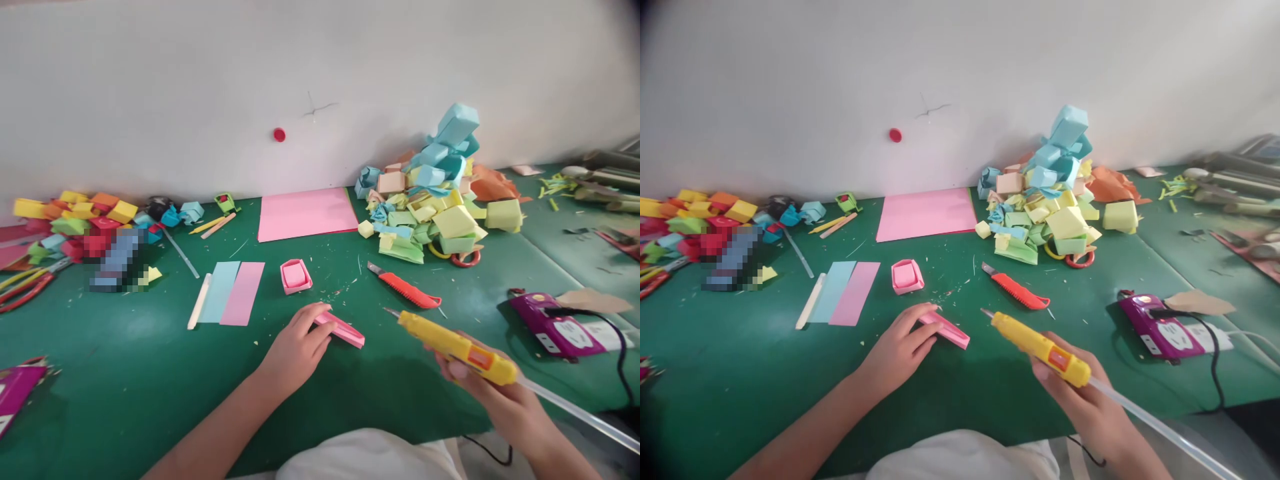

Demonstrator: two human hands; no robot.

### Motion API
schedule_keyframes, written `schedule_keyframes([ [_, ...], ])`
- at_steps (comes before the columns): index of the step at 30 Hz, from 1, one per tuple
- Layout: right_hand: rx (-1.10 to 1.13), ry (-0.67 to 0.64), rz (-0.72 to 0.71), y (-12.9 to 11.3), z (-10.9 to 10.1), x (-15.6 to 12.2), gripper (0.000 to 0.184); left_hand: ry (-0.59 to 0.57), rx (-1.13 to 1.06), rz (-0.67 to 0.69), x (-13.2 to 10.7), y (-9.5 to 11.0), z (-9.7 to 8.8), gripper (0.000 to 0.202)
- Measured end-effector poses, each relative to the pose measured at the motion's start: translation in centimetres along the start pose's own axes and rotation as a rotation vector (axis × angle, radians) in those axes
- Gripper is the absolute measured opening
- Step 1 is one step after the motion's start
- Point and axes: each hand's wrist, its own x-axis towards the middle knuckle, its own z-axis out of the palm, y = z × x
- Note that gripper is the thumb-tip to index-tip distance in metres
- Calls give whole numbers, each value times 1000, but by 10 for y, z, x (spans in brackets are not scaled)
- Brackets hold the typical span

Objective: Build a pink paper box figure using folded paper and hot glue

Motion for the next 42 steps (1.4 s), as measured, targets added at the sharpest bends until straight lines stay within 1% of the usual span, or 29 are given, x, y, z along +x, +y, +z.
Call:
schedule_keyframes([
  [1, -38, -64, -27, -6, 5, 1, 35, 0, 7, -14, -1, 1, 0, 23],
  [3, -104, -251, -125, -23, 14, 6, 31, -3, -1, -37, -1, 2, 0, 24],
  [4, -131, -319, -183, -31, 18, 9, 31, -7, -16, -37, 0, 2, 0, 24],
  [6, -166, -422, -255, -43, 25, 15, 31, -15, -50, -22, 1, 2, -1, 23],
  [8, -185, -478, -274, -48, 31, 18, 31, -33, -65, -2, 3, 1, -2, 24],
  [11, -198, -525, -267, -44, 35, 19, 28, -80, -65, -3, 5, 2, -5, 23],
  [14, -218, -533, -273, -40, 38, 19, 28, -115, -69, -11, 6, 4, -8, 19],
  [17, -244, -526, -300, -39, 41, 21, 29, -97, -53, -12, 5, 5, -10, 18],
  [23, -321, -539, -345, -37, 48, 26, 29, -100, -3, 4, 2, 4, -10, 25],
  [31, -414, -496, -408, -31, 52, 27, 30, -102, 33, 27, 3, 4, -11, 28],
  [38, -479, -427, -397, -31, 55, 26, 35, -111, 23, 23, 3, 3, -10, 27],
  [42, -492, -394, -417, -31, 55, 26, 36, -104, 7, 22, 3, 2, -10, 30],
])
